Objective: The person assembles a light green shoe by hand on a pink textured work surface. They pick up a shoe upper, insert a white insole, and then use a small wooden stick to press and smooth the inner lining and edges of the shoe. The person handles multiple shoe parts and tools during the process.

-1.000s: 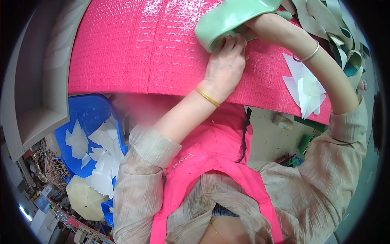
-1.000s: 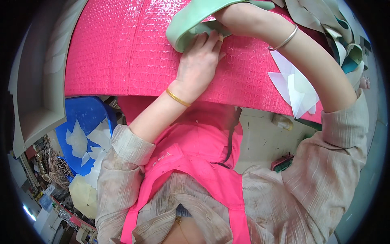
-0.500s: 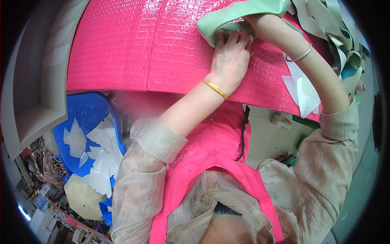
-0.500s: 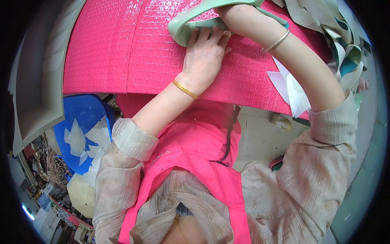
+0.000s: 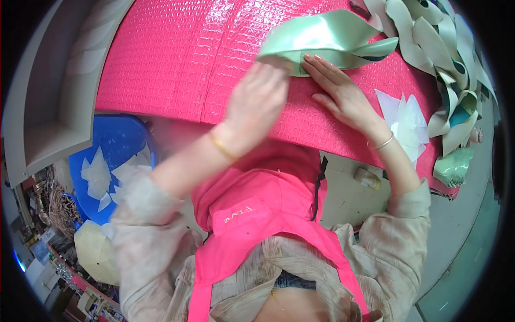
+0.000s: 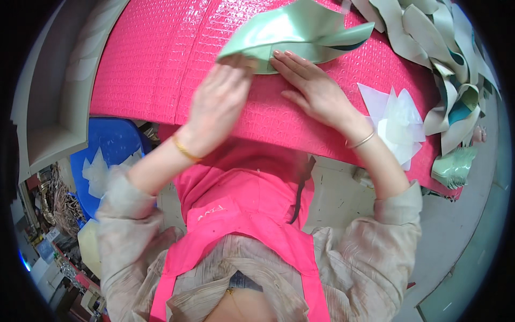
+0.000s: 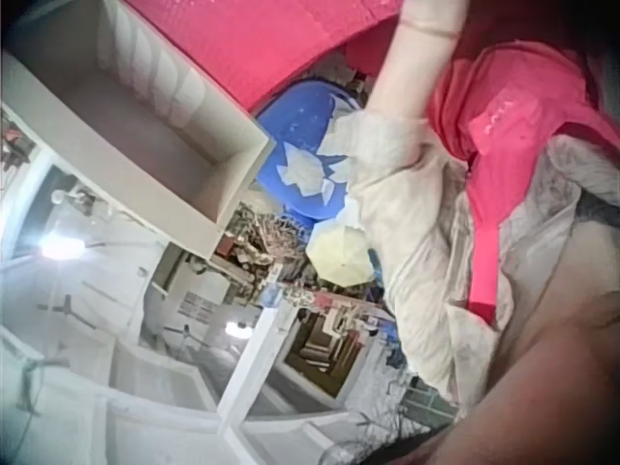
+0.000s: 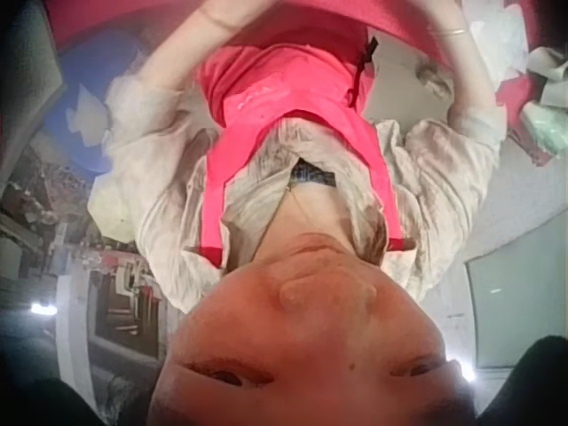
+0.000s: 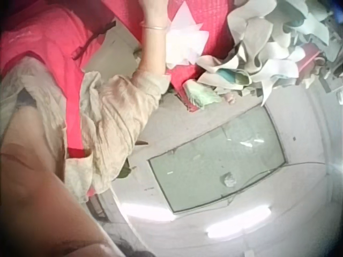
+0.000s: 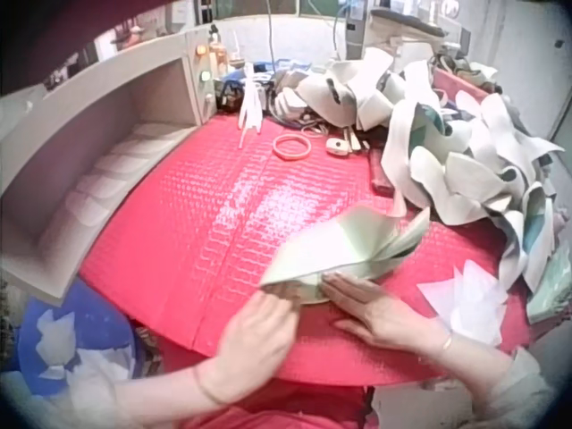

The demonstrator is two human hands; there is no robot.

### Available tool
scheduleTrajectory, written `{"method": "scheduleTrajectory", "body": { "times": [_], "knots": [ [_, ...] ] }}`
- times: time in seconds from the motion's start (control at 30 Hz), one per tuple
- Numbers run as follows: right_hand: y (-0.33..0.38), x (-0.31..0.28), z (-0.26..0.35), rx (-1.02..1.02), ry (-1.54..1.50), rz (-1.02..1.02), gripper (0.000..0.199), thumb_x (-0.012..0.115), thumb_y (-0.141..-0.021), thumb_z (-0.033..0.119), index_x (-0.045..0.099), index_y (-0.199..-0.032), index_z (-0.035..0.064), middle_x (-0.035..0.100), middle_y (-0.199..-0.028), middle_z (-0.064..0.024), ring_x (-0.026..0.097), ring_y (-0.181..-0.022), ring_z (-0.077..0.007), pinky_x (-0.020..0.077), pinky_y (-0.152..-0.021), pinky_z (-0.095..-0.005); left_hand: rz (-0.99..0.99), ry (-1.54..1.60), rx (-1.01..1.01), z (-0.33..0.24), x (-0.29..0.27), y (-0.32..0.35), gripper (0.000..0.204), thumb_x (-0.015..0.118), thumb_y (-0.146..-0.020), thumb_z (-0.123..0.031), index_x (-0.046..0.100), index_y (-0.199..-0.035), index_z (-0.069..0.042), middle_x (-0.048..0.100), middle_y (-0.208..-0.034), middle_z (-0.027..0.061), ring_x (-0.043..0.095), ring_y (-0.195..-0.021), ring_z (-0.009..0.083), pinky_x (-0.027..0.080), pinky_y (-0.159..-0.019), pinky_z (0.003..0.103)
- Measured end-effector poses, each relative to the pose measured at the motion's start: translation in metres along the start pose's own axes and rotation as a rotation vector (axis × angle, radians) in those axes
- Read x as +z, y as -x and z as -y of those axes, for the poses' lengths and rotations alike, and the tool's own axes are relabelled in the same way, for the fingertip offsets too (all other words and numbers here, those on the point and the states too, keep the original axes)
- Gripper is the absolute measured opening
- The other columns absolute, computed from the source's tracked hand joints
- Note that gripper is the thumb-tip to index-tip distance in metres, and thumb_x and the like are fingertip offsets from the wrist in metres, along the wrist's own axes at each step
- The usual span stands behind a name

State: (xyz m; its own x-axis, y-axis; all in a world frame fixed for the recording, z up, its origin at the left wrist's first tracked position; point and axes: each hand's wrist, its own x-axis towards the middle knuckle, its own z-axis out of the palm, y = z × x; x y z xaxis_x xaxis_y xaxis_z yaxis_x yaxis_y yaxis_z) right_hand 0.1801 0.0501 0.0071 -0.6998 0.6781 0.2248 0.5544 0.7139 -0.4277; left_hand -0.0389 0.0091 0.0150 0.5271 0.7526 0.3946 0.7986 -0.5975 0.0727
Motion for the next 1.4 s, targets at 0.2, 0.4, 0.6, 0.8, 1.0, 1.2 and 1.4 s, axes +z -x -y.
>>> {"method": "scheduleTrajectory", "body": {
  "times": [0.2, 0.4, 0.6, 0.8, 1.0, 1.2, 1.4],
  "knots": [
    [-0.019, 0.023, 0.024, 0.051, 0.328, -0.022, 0.064, 0.054, -0.080, 0.049, 0.039, -0.134, 0.0186, 0.041, -0.136, 0.0009, 0.040, -0.120, -0.0297, 0.0308, -0.096, -0.0447, 0.123, -0.600, 0.427, 0.014, -0.016, -0.020, 0.025, 0.051, -0.071, -0.013, 0.061, -0.087, 0.004, 0.059, -0.083, 0.0123, 0.056, -0.089, 0.0216, 0.039, -0.091, 0.032],
    [-0.042, 0.007, 0.028, -0.182, 0.477, -0.087, 0.042, 0.058, -0.073, 0.027, 0.057, -0.112, 0.0100, 0.058, -0.115, -0.0004, 0.049, -0.104, -0.0212, 0.0373, -0.090, -0.0362, 0.130, -0.378, 0.410, 0.010, -0.030, -0.024, 0.012, 0.054, -0.068, -0.012, 0.056, -0.073, -0.001, 0.057, -0.069, 0.0085, 0.056, -0.076, 0.0194, 0.043, -0.077, 0.031],
    [0.007, -0.053, 0.036, -0.408, 0.758, 0.234, 0.033, 0.053, -0.070, 0.012, 0.059, -0.099, -0.0023, 0.060, -0.096, -0.0075, 0.055, -0.095, -0.0194, 0.0404, -0.089, -0.0298, 0.089, -0.205, 0.365, -0.045, -0.021, 0.003, 0.030, 0.051, -0.072, -0.012, 0.057, -0.094, 0.007, 0.060, -0.094, 0.0199, 0.058, -0.091, 0.0278, 0.043, -0.087, 0.035],
    [0.037, -0.046, 0.044, -0.306, 0.651, 0.148, 0.032, 0.052, -0.071, 0.009, 0.059, -0.101, 0.0008, 0.059, -0.109, -0.0098, 0.056, -0.102, -0.0191, 0.0425, -0.088, -0.0320, 0.009, -0.162, 0.316, -0.039, -0.016, 0.012, 0.027, 0.051, -0.072, -0.011, 0.058, -0.092, 0.006, 0.061, -0.086, 0.0154, 0.058, -0.084, 0.0203, 0.044, -0.080, 0.027],
    [0.050, -0.026, 0.054, -0.051, 0.549, 0.069, 0.032, 0.053, -0.070, 0.008, 0.059, -0.100, 0.0012, 0.061, -0.103, -0.0095, 0.059, -0.095, -0.0190, 0.0432, -0.086, -0.0317, 0.082, -0.181, 0.297, -0.035, -0.017, 0.006, 0.020, 0.053, -0.070, -0.011, 0.057, -0.083, 0.004, 0.056, -0.071, 0.0082, 0.056, -0.073, 0.0176, 0.044, -0.074, 0.027],
    [0.029, -0.041, 0.082, -0.157, 0.557, 0.155, 0.023, 0.053, -0.067, 0.007, 0.059, -0.088, -0.0002, 0.061, -0.090, -0.0093, 0.059, -0.089, -0.0190, 0.0434, -0.082, -0.0303, -0.059, 0.095, 0.303, -0.035, -0.008, 0.011, 0.022, 0.054, -0.070, -0.010, 0.057, -0.086, 0.005, 0.061, -0.081, 0.0128, 0.059, -0.084, 0.0218, 0.045, -0.080, 0.030],
    [0.038, -0.078, 0.072, -0.225, 0.939, 0.503, 0.019, 0.056, -0.060, 0.010, 0.062, -0.074, -0.0009, 0.058, -0.073, -0.0072, 0.053, -0.080, -0.0172, 0.0390, -0.080, -0.0260, -0.035, 0.047, 0.176, -0.061, 0.009, 0.020, 0.034, 0.051, -0.073, -0.012, 0.055, -0.100, 0.008, 0.058, -0.101, 0.0190, 0.055, -0.101, 0.0280, 0.041, -0.093, 0.038]
  ]
}}
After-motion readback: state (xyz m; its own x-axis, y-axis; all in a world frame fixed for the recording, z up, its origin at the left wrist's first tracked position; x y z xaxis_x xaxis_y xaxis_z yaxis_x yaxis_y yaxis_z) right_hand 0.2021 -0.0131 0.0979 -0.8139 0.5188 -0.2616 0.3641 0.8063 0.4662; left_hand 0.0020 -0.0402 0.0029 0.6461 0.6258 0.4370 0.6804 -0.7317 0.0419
